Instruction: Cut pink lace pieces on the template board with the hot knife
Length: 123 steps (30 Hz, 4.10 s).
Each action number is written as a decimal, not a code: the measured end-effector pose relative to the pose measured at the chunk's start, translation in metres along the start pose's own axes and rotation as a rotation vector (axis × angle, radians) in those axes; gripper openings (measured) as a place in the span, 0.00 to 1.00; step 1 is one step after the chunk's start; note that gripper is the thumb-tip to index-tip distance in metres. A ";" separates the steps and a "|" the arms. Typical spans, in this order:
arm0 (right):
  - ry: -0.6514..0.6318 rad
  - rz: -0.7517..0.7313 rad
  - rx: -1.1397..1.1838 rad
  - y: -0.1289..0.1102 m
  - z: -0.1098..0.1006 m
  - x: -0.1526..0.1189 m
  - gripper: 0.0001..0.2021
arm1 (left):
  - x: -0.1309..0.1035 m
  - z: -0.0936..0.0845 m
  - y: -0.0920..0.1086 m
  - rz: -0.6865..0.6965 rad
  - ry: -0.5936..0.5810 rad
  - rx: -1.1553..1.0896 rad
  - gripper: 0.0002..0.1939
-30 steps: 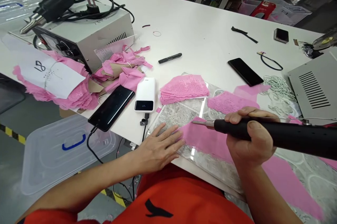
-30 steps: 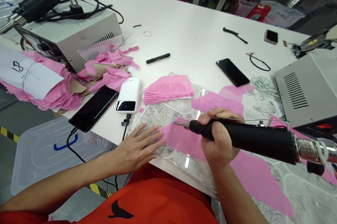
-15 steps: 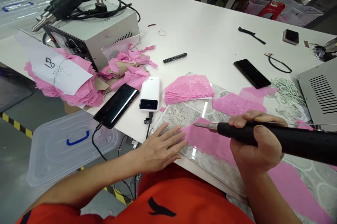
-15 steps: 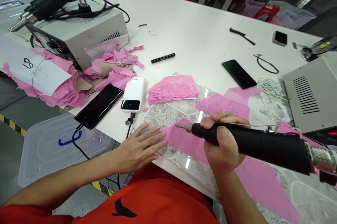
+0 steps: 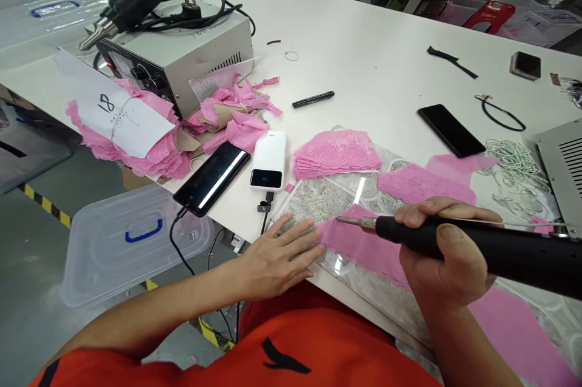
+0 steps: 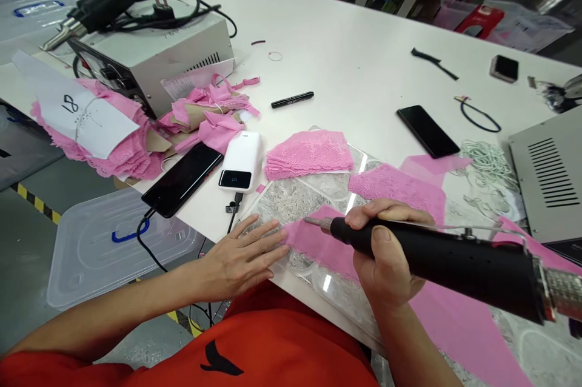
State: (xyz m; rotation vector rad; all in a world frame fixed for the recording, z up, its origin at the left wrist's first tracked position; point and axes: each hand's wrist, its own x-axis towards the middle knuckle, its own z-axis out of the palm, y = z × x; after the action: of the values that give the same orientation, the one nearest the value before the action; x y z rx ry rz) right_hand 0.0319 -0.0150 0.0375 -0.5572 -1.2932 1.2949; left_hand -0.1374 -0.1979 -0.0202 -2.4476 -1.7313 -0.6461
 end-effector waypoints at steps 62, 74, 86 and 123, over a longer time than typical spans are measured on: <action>0.417 -0.127 0.018 -0.029 -0.146 0.020 0.06 | 0.147 0.078 0.075 0.228 -0.101 -0.028 0.22; 0.396 -0.117 0.055 -0.027 -0.145 0.017 0.07 | 0.149 0.076 0.077 0.216 -0.073 -0.029 0.21; 0.320 -0.156 0.051 -0.021 -0.147 0.016 0.08 | 0.149 0.076 0.079 0.203 -0.063 0.006 0.23; 0.789 -0.263 -0.097 -0.061 -0.220 0.005 0.06 | 0.155 0.076 0.068 0.212 -0.056 0.000 0.22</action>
State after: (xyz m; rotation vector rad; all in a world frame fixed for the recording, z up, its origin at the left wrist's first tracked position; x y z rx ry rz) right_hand 0.2512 0.0468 0.0326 -0.8289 -0.7303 0.6758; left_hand -0.0103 -0.0625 -0.0188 -2.6238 -1.4602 -0.5602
